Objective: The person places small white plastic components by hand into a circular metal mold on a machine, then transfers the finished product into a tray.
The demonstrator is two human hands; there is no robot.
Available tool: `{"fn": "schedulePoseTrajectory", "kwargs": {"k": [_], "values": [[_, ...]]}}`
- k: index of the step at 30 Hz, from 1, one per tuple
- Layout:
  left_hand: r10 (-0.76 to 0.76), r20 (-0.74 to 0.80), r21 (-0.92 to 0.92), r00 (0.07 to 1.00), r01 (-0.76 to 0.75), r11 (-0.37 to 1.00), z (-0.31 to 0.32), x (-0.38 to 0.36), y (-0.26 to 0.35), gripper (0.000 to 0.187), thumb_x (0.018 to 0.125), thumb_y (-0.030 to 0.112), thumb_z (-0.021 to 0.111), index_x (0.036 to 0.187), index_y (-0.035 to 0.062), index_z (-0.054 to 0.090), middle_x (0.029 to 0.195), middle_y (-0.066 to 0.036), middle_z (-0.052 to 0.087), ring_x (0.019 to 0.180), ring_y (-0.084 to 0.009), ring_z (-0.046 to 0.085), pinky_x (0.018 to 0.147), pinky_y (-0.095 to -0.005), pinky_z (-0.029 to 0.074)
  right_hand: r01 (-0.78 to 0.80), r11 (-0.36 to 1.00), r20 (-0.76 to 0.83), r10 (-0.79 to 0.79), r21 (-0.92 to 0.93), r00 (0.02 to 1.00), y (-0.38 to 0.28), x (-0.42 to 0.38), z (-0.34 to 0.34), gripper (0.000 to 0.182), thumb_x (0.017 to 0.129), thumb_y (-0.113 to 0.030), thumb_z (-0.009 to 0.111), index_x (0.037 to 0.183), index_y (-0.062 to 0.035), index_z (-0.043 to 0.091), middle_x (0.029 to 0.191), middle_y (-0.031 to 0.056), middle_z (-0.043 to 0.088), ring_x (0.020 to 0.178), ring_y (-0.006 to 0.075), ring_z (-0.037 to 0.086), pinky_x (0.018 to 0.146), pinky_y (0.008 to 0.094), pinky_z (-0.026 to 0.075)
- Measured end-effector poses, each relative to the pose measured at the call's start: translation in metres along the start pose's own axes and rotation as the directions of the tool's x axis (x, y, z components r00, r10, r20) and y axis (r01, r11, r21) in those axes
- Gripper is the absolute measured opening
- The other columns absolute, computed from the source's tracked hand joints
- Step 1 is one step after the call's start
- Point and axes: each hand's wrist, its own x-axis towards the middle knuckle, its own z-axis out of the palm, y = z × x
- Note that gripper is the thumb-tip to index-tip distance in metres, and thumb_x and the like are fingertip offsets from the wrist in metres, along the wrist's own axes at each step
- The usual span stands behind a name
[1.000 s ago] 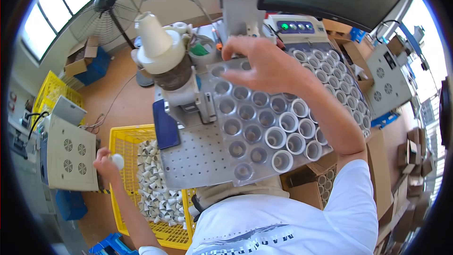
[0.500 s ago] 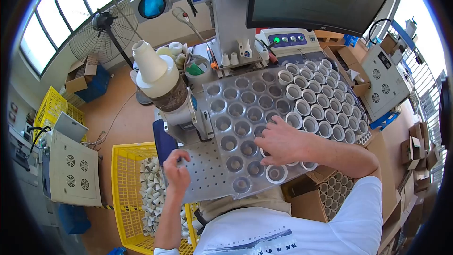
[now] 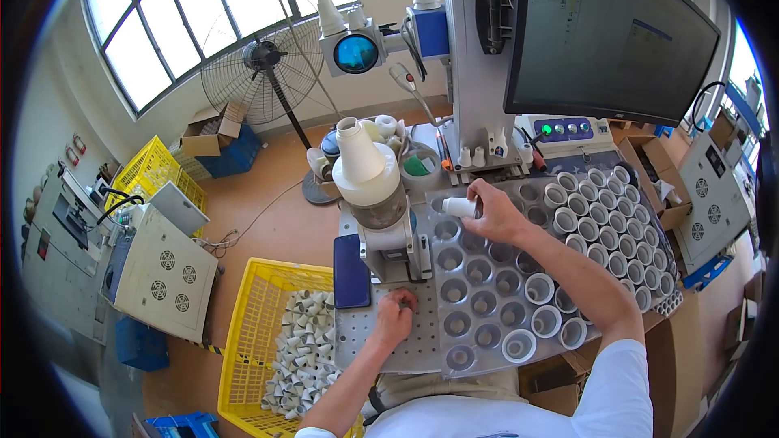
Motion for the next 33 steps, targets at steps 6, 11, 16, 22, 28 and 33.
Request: {"fn": "schedulePoseTrajectory", "kwargs": {"k": [6,11,16,22,28,33], "values": [[-0.032,0.024,0.007,0.999,0.032,0.999,-0.001,0.002,0.001,0.024,0.061,-0.003,0.040,0.074,-0.0038,0.060,0.073,-0.017,0.065,0.074,-0.0308,0.062,0.075,-0.0342,0.050,0.116,0.993,-0.084,-0.119,-0.035,0.989,0.016,-0.006,0.007,0.036,0.074,-0.013,0.074,0.093,-0.0020,0.046,0.091,0.0182,0.056,0.086,0.0381,0.057,0.077,0.0431,0.047],[-0.069,0.030,-0.030,0.997,0.070,0.997,-0.002,0.003,0.003,0.025,0.060,-0.003,0.039,0.073,-0.0041,0.060,0.072,-0.016,0.064,0.074,-0.0304,0.062,0.074,-0.0334,0.049,0.035,0.998,-0.056,-0.039,-0.057,0.998,0.017,-0.006,0.001,0.035,0.076,-0.015,0.075,0.089,-0.0022,0.046,0.086,0.0166,0.055,0.079,0.0349,0.056,0.071,0.0417,0.045],[-0.058,0.013,-0.050,0.998,0.058,0.997,-0.002,0.003,0.001,0.026,0.059,-0.003,0.038,0.073,-0.0042,0.060,0.072,-0.016,0.064,0.073,-0.0300,0.062,0.074,-0.0328,0.049,0.083,0.996,-0.093,-0.086,-0.041,0.992,0.021,-0.005,0.003,0.034,0.078,-0.018,0.075,0.087,-0.0025,0.046,0.081,0.0155,0.054,0.074,0.0327,0.054,0.067,0.0403,0.045],[-0.072,0.015,-0.042,0.997,0.072,0.997,-0.001,0.003,0.003,0.026,0.058,-0.003,0.038,0.073,-0.0044,0.060,0.072,-0.016,0.064,0.073,-0.0300,0.062,0.074,-0.0329,0.049,0.067,0.997,-0.092,-0.069,-0.030,0.993,0.018,-0.006,0.002,0.034,0.078,-0.017,0.075,0.086,-0.0027,0.046,0.080,0.0154,0.054,0.073,0.0329,0.054,0.067,0.0401,0.045],[-0.043,0.003,-0.049,0.999,0.043,0.998,-0.001,0.002,0.000,0.027,0.058,-0.004,0.037,0.073,-0.0046,0.060,0.072,-0.016,0.064,0.073,-0.0291,0.062,0.074,-0.0326,0.050,0.057,0.998,-0.084,-0.060,-0.033,0.995,0.017,-0.006,0.001,0.033,0.078,-0.017,0.075,0.086,-0.0029,0.046,0.080,0.0152,0.054,0.074,0.0331,0.055,0.067,0.0400,0.045],[-0.073,0.010,-0.043,0.997,0.073,0.996,-0.001,0.002,0.001,0.028,0.058,-0.005,0.037,0.074,-0.0051,0.060,0.072,-0.016,0.065,0.073,-0.0289,0.062,0.075,-0.0319,0.050,0.045,0.998,-0.081,-0.048,-0.031,0.996,0.016,-0.006,0.000,0.033,0.078,-0.017,0.075,0.085,-0.0027,0.046,0.080,0.0151,0.054,0.074,0.0330,0.055,0.067,0.0401,0.045]]}}
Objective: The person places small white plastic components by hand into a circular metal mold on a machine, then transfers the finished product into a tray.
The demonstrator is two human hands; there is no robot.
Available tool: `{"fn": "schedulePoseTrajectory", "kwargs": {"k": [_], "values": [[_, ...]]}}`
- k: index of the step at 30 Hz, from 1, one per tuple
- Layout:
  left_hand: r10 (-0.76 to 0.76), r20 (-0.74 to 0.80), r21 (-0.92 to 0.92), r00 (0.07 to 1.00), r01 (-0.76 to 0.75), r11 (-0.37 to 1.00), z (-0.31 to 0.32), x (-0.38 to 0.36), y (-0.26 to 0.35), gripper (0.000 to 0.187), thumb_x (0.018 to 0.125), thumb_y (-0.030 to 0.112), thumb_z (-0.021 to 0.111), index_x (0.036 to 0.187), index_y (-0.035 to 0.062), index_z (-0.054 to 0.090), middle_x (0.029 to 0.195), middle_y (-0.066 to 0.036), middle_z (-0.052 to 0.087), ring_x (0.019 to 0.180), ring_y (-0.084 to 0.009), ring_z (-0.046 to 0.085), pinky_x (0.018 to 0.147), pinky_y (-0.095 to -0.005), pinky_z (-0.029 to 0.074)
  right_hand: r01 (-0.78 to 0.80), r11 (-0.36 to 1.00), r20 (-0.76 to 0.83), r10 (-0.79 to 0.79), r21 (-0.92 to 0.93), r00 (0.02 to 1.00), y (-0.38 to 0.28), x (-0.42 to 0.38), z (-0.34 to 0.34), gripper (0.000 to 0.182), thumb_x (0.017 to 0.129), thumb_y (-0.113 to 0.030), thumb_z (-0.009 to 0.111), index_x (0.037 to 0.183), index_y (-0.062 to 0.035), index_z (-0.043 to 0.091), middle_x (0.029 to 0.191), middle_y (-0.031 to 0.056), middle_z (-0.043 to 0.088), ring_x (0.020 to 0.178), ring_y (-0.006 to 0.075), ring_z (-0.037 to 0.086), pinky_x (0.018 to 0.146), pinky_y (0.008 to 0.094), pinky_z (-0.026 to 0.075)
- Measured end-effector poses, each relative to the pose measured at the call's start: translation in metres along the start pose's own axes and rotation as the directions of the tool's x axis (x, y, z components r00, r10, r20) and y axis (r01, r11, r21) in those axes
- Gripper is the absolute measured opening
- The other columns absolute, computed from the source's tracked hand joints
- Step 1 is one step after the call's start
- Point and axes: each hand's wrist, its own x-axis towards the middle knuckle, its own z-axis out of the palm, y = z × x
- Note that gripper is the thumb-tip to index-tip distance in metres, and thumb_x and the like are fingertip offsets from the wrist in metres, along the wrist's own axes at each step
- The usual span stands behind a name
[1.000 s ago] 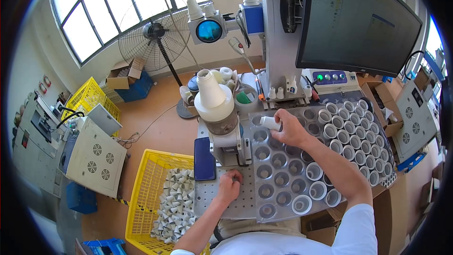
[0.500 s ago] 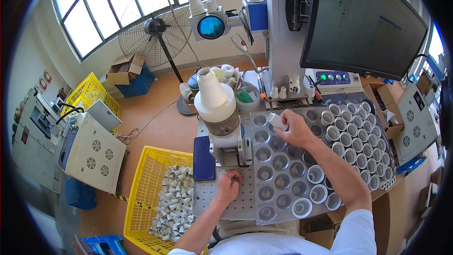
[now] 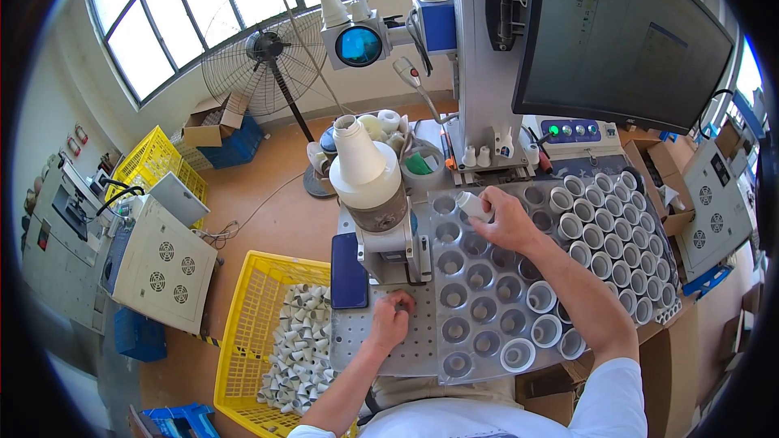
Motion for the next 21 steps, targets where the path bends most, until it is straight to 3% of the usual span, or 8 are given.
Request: {"fn": "schedulePoseTrajectory", "kwargs": {"k": [4,8,9,11,13,16,19,21], "values": [[0.002,-0.029,-0.069,1.000,-0.004,0.998,-0.008,0.004,0.012,0.025,0.059,-0.003,0.037,0.072,-0.0047,0.059,0.072,-0.016,0.065,0.071,-0.0261,0.062,0.074,-0.0309,0.050,-0.001,1.000,-0.006,0.001,0.005,1.000,0.001,0.000,0.000,0.034,0.077,-0.017,0.076,0.084,-0.0025,0.046,0.079,0.0151,0.054,0.072,0.0332,0.055,0.067,0.0399,0.045],[0.166,-0.327,-0.122,0.930,-0.216,0.969,-0.061,0.036,0.096,0.019,0.067,0.009,0.038,0.066,-0.0045,0.052,0.070,-0.013,0.062,0.064,-0.0180,0.056,0.067,-0.0297,0.045,0.016,0.999,-0.017,-0.015,0.030,1.000,0.004,0.000,0.002,0.034,0.077,-0.017,0.077,0.082,-0.0020,0.047,0.075,0.0139,0.054,0.069,0.0303,0.054,0.065,0.0383,0.045],[0.346,-0.466,-0.146,0.815,-0.456,0.878,-0.073,0.053,0.106,0.022,0.070,0.011,0.043,0.066,-0.0098,0.049,0.073,-0.015,0.061,0.066,-0.0198,0.056,0.065,-0.0304,0.047,-0.020,0.997,-0.055,0.024,0.074,0.998,0.005,0.001,0.003,0.035,0.076,-0.018,0.078,0.081,-0.0015,0.047,0.073,0.0127,0.053,0.068,0.0273,0.053,0.065,0.0373,0.045],[0.447,-0.650,-0.007,0.615,-0.593,0.805,-0.101,0.092,0.153,0.031,0.074,0.017,0.042,0.070,-0.0111,0.053,0.080,-0.014,0.062,0.076,-0.0187,0.054,0.076,-0.0322,0.045,-0.091,0.984,-0.129,0.111,0.150,0.985,0.009,0.005,0.003,0.037,0.075,-0.020,0.080,0.078,-0.0023,0.048,0.070,0.0064,0.050,0.066,0.0169,0.048,0.063,0.0330,0.043],[0.475,-0.654,0.124,0.588,-0.537,0.835,-0.125,0.129,0.194,0.028,0.074,0.013,0.043,0.074,-0.0102,0.058,0.083,-0.014,0.062,0.077,-0.0177,0.053,0.080,-0.0355,0.046,-0.085,0.977,-0.154,0.116,0.194,0.981,-0.004,0.016,-0.004,0.037,0.075,-0.020,0.081,0.078,-0.0036,0.048,0.070,0.0040,0.049,0.067,0.0145,0.046,0.062,0.0317,0.042],[0.447,-0.511,0.200,0.734,-0.404,0.892,-0.131,0.180,0.205,0.027,0.076,0.011,0.045,0.077,-0.0056,0.066,0.089,-0.016,0.064,0.078,-0.0176,0.053,0.086,-0.0357,0.044,-0.011,0.940,-0.220,0.091,0.342,0.971,-0.055,0.039,-0.024,0.035,0.077,-0.020,0.081,0.076,-0.0074,0.048,0.072,-0.0024,0.047,0.068,0.0083,0.043,0.061,0.0280,0.039],[0.147,-0.356,0.054,0.923,-0.136,0.989,-0.120,0.199,0.201,0.028,0.080,0.011,0.045,0.076,-0.0010,0.070,0.090,-0.016,0.066,0.078,-0.0194,0.054,0.088,-0.0314,0.042,0.200,0.740,-0.283,-0.013,0.643,0.959,-0.134,0.060,-0.033,0.034,0.080,-0.016,0.080,0.077,-0.0080,0.047,0.072,-0.0032,0.050,0.070,0.0066,0.044,0.062,0.0269,0.041],[0.588,-0.401,0.665,0.703,-0.218,0.714,-0.135,0.185,0.204,0.028,0.077,0.016,0.051,0.061,0.0046,0.071,0.075,-0.011,0.063,0.075,-0.0240,0.058,0.070,-0.0323,0.046,0.324,0.678,-0.330,-0.126,0.659,0.935,-0.167,0.072,-0.028,0.032,0.082,-0.016,0.079,0.078,-0.0062,0.049,0.073,-0.0014,0.054,0.072,0.0066,0.048,0.061,0.0272,0.044]]}}
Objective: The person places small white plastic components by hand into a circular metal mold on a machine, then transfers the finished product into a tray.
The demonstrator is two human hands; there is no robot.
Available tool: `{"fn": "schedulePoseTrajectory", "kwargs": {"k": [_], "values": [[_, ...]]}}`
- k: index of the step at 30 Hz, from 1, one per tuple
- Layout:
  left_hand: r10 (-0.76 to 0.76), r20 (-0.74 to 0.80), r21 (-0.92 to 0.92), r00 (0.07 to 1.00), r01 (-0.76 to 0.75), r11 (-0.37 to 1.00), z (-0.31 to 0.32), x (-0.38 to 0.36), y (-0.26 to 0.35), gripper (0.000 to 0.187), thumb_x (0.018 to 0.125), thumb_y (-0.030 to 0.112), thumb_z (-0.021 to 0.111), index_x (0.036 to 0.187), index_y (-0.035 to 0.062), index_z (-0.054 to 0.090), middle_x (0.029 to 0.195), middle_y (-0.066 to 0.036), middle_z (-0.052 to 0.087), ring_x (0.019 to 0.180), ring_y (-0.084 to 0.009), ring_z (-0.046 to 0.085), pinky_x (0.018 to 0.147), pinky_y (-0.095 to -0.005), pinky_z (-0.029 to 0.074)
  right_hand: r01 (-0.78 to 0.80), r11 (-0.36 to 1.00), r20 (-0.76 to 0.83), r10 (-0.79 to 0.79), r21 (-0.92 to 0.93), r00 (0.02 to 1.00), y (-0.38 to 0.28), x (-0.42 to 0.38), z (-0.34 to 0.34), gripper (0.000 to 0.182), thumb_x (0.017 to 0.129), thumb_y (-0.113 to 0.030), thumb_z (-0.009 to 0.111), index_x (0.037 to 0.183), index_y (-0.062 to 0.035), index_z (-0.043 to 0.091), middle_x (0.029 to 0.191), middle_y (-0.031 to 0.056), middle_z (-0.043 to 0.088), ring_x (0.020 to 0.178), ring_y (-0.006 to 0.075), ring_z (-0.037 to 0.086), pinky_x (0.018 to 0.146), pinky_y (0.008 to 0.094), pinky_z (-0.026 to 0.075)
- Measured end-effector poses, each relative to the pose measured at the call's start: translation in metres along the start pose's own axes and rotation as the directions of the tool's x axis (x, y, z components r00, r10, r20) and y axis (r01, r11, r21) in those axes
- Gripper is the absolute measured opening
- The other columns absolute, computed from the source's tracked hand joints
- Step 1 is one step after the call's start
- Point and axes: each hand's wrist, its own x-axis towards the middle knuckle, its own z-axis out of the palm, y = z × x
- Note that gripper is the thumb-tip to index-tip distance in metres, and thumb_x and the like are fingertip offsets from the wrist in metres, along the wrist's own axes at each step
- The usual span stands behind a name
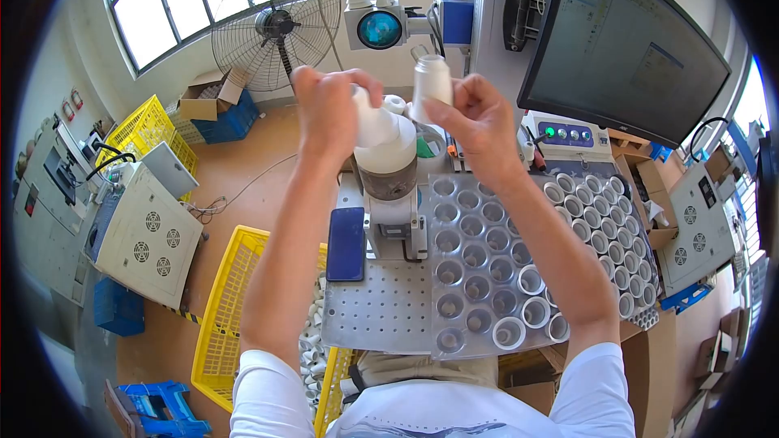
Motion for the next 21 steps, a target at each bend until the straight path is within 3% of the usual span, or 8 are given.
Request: {"fn": "schedulePoseTrajectory", "kwargs": {"k": [2,4,6,11,13,14,16,21], "values": [[-0.011,0.056,-0.164,0.998,0.020,0.986,-0.041,-0.005,-0.011,0.030,0.074,0.016,0.046,0.059,0.0019,0.068,0.062,-0.007,0.060,0.062,-0.0195,0.055,0.064,-0.0272,0.044,0.119,0.990,0.030,-0.117,-0.081,0.993,0.014,0.005,0.029,0.032,0.082,-0.018,0.079,0.078,-0.0051,0.050,0.074,0.0007,0.056,0.071,0.0077,0.049,0.061,0.0277,0.044],[-0.232,0.036,-0.534,0.972,0.215,0.818,-0.070,-0.028,-0.020,0.031,0.070,0.016,0.040,0.057,-0.0009,0.062,0.055,-0.007,0.056,0.055,-0.0152,0.051,0.061,-0.0235,0.042,0.234,0.960,0.072,-0.225,-0.152,0.972,0.017,0.001,0.042,0.033,0.082,-0.020,0.080,0.078,-0.0040,0.051,0.075,0.0029,0.059,0.071,0.0089,0.051,0.061,0.0281,0.045],[-0.308,0.056,-0.414,0.950,0.303,0.859,-0.090,-0.064,-0.042,0.031,0.067,0.017,0.037,0.057,-0.0020,0.059,0.058,-0.007,0.057,0.059,-0.0137,0.053,0.062,-0.0242,0.041,0.029,0.886,0.109,0.024,-0.463,0.994,0.010,-0.009,0.047,0.033,0.083,-0.024,0.079,0.080,-0.0030,0.054,0.079,0.0070,0.064,0.071,0.0124,0.055,0.064,0.0292,0.047],[-0.537,0.100,-0.176,0.838,0.546,0.819,-0.108,-0.197,-0.172,0.026,0.068,0.012,0.040,0.060,-0.0018,0.061,0.061,-0.005,0.057,0.062,-0.0150,0.053,0.063,-0.0283,0.043,0.100,0.885,0.123,-0.049,-0.454,0.991,0.004,-0.034,-0.004,0.029,0.084,-0.028,0.075,0.088,-0.0024,0.063,0.084,0.0098,0.068,0.072,0.0202,0.061,0.070,0.0335,0.049],[-0.661,0.093,-0.077,0.744,0.668,0.740,-0.117,-0.248,-0.218,0.024,0.069,0.005,0.040,0.067,-0.0018,0.063,0.062,-0.006,0.057,0.064,-0.0173,0.054,0.067,-0.0316,0.045,0.093,0.716,0.317,0.185,-0.692,0.930,-0.024,-0.059,-0.042,0.030,0.083,-0.027,0.075,0.092,0.0001,0.065,0.084,0.0131,0.069,0.075,0.0287,0.065,0.072,0.0384,0.051],[-0.662,0.064,-0.063,0.747,0.665,0.744,-0.123,-0.280,-0.254,0.024,0.069,0.003,0.039,0.072,-0.0028,0.062,0.067,-0.007,0.058,0.067,-0.0183,0.056,0.068,-0.0311,0.047,0.176,0.703,0.436,0.209,-0.689,0.875,-0.026,-0.077,-0.065,0.033,0.081,-0.025,0.075,0.100,0.0000,0.065,0.094,0.0164,0.069,0.089,0.0345,0.066,0.081,0.0408,0.051],[-0.708,0.053,-0.050,0.705,0.710,0.703,-0.131,-0.302,-0.253,0.023,0.067,0.002,0.037,0.073,-0.0042,0.059,0.072,-0.009,0.060,0.071,-0.0190,0.058,0.073,-0.0304,0.048,0.127,0.622,0.542,0.543,-0.773,0.642,-0.051,-0.112,-0.093,0.045,0.081,-0.023,0.077,0.117,-0.0025,0.061,0.121,0.0150,0.062,0.115,0.0306,0.059,0.099,0.0387,0.046],[-0.640,0.187,-0.165,0.745,0.666,0.727,-0.100,-0.284,-0.144,0.022,0.062,0.003,0.036,0.070,-0.0043,0.055,0.074,-0.010,0.059,0.074,-0.0194,0.058,0.080,-0.0295,0.047,0.400,0.499,0.640,0.595,-0.768,0.486,-0.072,-0.209,-0.096,0.049,0.080,-0.022,0.076,0.122,-0.0052,0.058,0.115,0.0149,0.060,0.121,0.0329,0.054,0.103,0.0473,0.041]]}}
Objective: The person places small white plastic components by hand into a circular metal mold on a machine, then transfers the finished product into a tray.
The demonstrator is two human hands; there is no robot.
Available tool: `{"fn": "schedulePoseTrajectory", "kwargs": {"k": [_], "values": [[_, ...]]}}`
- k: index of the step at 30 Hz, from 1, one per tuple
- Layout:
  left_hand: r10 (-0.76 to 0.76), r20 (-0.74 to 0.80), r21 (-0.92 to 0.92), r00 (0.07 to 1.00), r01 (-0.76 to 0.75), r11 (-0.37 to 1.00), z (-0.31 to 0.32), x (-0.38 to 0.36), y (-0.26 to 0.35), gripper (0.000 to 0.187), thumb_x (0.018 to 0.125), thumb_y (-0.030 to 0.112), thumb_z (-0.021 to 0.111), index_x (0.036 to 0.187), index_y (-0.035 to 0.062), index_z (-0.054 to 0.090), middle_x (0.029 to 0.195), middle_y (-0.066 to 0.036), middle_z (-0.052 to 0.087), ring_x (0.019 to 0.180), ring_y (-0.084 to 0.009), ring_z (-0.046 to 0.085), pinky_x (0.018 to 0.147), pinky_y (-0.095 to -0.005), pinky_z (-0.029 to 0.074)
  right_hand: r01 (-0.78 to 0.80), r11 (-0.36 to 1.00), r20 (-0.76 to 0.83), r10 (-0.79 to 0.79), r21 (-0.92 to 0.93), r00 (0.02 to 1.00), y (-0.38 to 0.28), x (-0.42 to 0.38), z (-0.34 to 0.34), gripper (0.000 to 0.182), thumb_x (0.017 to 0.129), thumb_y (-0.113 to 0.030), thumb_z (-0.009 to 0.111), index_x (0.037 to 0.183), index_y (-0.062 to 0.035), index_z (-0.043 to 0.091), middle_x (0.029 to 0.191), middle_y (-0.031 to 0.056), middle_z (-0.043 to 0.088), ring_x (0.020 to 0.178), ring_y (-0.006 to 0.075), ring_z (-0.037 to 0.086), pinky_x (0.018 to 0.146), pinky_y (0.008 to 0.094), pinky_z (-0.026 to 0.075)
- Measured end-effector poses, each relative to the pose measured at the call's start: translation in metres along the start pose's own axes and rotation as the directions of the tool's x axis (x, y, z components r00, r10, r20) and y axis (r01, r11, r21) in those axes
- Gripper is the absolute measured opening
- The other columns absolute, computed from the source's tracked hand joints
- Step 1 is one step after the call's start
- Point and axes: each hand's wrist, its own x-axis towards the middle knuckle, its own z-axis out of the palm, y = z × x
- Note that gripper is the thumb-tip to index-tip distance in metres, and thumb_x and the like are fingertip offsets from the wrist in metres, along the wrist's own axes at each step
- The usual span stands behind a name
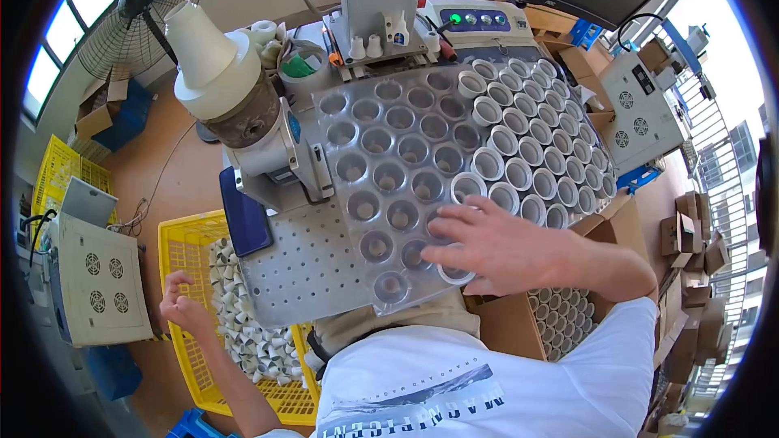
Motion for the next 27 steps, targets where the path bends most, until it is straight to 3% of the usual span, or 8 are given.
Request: {"fn": "schedulePoseTrajectory", "kwargs": {"k": [2,4,6,7,9,13,16,27], "values": [[0.229,0.101,-0.112,0.968,-0.218,0.970,0.031,-0.012,0.035,0.023,0.059,0.005,0.037,0.070,-0.0046,0.055,0.074,-0.011,0.060,0.073,-0.0201,0.057,0.078,-0.0282,0.047,0.007,0.999,0.033,-0.005,-0.051,0.999,-0.005,-0.004,0.023,0.048,0.079,-0.020,0.075,0.121,-0.0056,0.058,0.113,0.0152,0.061,0.119,0.0328,0.054,0.101,0.0460,0.042],[0.269,0.190,-0.171,0.944,-0.238,0.956,0.063,-0.025,0.068,0.024,0.058,0.008,0.038,0.070,-0.0049,0.054,0.073,-0.011,0.058,0.072,-0.0211,0.057,0.076,-0.0276,0.046,0.025,0.994,0.068,-0.018,-0.102,0.998,-0.005,-0.001,0.019,0.046,0.079,-0.018,0.075,0.120,-0.0060,0.059,0.110,0.0156,0.061,0.117,0.0327,0.055,0.099,0.0447,0.044],[0.397,0.295,-0.353,0.869,-0.287,0.891,0.094,-0.038,0.077,0.025,0.057,0.005,0.037,0.071,-0.0045,0.055,0.071,-0.012,0.056,0.070,-0.0225,0.056,0.073,-0.0280,0.046,-0.072,0.985,0.172,0.044,0.157,0.984,0.004,0.008,-0.010,0.044,0.076,-0.015,0.075,0.117,-0.0049,0.061,0.110,0.0174,0.061,0.115,0.0313,0.057,0.095,0.0408,0.046],[0.375,0.361,-0.345,0.854,-0.251,0.904,0.107,-0.046,0.091,0.024,0.057,0.003,0.037,0.071,-0.0041,0.055,0.071,-0.012,0.056,0.069,-0.0242,0.057,0.073,-0.0289,0.046,-0.061,0.987,0.165,0.035,0.150,0.986,0.015,0.015,-0.019,0.044,0.076,-0.015,0.075,0.117,-0.0049,0.061,0.110,0.0174,0.061,0.115,0.0313,0.057,0.095,0.0408,0.046],[0.378,0.448,-0.388,0.810,-0.204,0.899,0.128,-0.062,0.101,0.023,0.058,-0.001,0.037,0.072,-0.0035,0.054,0.071,-0.015,0.057,0.069,-0.0291,0.058,0.072,-0.0314,0.047,-0.009,0.924,-0.210,0.096,0.382,0.973,0.042,0.030,-0.039,0.038,0.075,-0.015,0.074,0.109,-0.0025,0.060,0.101,0.0179,0.063,0.101,0.0276,0.062,0.085,0.0368,0.049],[0.374,0.563,-0.294,0.737,-0.244,0.924,0.163,-0.080,0.072,0.020,0.061,-0.002,0.039,0.074,-0.0030,0.054,0.074,-0.019,0.061,0.074,-0.0375,0.060,0.073,-0.0370,0.048,-0.199,0.739,-0.328,0.502,0.644,0.800,0.115,0.092,-0.031,0.037,0.074,-0.020,0.080,0.095,-0.0025,0.054,0.080,0.0056,0.057,0.074,0.0150,0.056,0.071,0.0299,0.047],[0.307,0.533,-0.268,0.788,-0.187,0.945,0.170,-0.082,0.064,0.020,0.058,0.000,0.038,0.068,-0.0016,0.055,0.072,-0.017,0.061,0.072,-0.0357,0.061,0.072,-0.0344,0.048,-0.143,0.761,-0.486,0.534,0.632,0.691,0.169,0.125,0.011,0.038,0.072,-0.021,0.082,0.090,-0.0027,0.053,0.077,0.0014,0.052,0.072,0.0125,0.050,0.068,0.0291,0.044],[0.272,0.586,-0.237,0.764,-0.159,0.958,0.168,-0.080,0.072,0.020,0.059,0.000,0.040,0.072,-0.0030,0.055,0.073,-0.021,0.060,0.074,-0.0413,0.058,0.072,-0.0387,0.048,-0.202,0.707,-0.369,0.564,0.678,0.739,0.180,0.113,0.031,0.040,0.068,-0.024,0.083,0.075,-0.0018,0.050,0.071,0.0059,0.053,0.068,0.0174,0.050,0.064,0.0332,0.044]]}}
